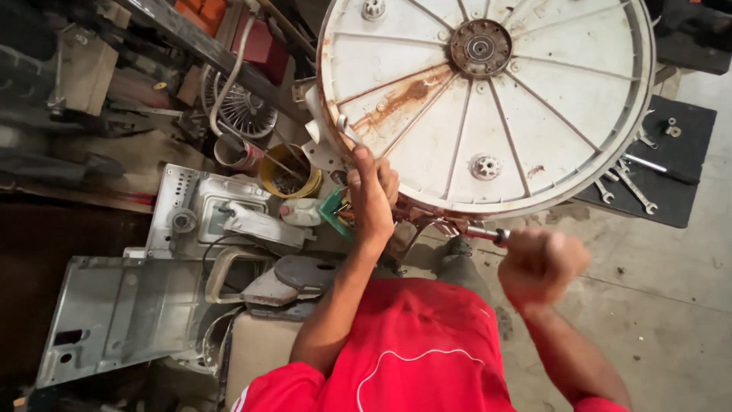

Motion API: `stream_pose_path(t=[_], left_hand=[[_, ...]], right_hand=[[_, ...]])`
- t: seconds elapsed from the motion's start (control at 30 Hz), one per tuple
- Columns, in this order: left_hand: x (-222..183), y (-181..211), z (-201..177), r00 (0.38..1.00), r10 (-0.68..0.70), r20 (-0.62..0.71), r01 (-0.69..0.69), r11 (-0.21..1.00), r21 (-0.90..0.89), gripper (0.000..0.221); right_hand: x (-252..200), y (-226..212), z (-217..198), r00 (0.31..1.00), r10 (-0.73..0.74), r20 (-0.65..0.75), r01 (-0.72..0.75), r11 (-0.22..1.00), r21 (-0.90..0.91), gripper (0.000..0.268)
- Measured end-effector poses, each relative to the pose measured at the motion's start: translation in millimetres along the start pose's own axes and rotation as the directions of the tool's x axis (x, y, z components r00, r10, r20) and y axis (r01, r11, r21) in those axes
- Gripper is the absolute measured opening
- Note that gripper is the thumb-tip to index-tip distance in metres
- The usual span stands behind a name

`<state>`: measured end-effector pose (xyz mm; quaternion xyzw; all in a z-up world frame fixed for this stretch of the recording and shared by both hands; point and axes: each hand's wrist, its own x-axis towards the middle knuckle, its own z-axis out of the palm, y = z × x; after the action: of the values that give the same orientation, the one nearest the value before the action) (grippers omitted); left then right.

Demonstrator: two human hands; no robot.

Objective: Disassembling a washing machine tub assembly using a socket wrench and other hand tools in a workshop.

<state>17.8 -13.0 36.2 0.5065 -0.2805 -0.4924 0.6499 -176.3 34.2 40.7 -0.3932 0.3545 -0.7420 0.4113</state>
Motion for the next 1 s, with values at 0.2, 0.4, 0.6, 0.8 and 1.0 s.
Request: stream_pose_path(t=[0.2, 0.4, 0.6, 0.8, 1.0], left_hand=[[-2.2, 23.1, 11.6, 0.996, -0.071, -0.061, 0.071, 0.997, -0.005, 0.063], [9.2, -31.8, -16.4, 0.994, 0.025, 0.108, -0.011, 0.992, -0.129, 0.072], [15.9, -61.5, -34.6, 0.955, 0.161, 0.248, -0.13, 0.982, -0.135, 0.075], [6.2, -30.9, -14.2, 0.98, 0.089, 0.178, -0.08, 0.995, -0.056, 0.072], [2.3, -7.2, 0.7, 0.999, -0.008, 0.036, 0.007, 1.0, 0.02, 0.067]], right_hand=[[-25.8, -34.6, 17.7, 0.617, -0.477, 0.626, 0.619, 0.785, -0.013, 0.053], [-28.7, -2.4, -6.2, 0.68, -0.464, 0.568, 0.567, 0.824, -0.005, 0.045], [62.3, -17.2, 35.8, 0.923, 0.362, -0.135, -0.376, 0.921, -0.106, 0.051], [42.3, 3.1, 18.4, 0.823, 0.476, -0.309, -0.506, 0.862, -0.02, 0.052], [-14.0, 43.7, -65.6, 0.949, -0.08, 0.306, 0.311, 0.06, -0.948, 0.05]])
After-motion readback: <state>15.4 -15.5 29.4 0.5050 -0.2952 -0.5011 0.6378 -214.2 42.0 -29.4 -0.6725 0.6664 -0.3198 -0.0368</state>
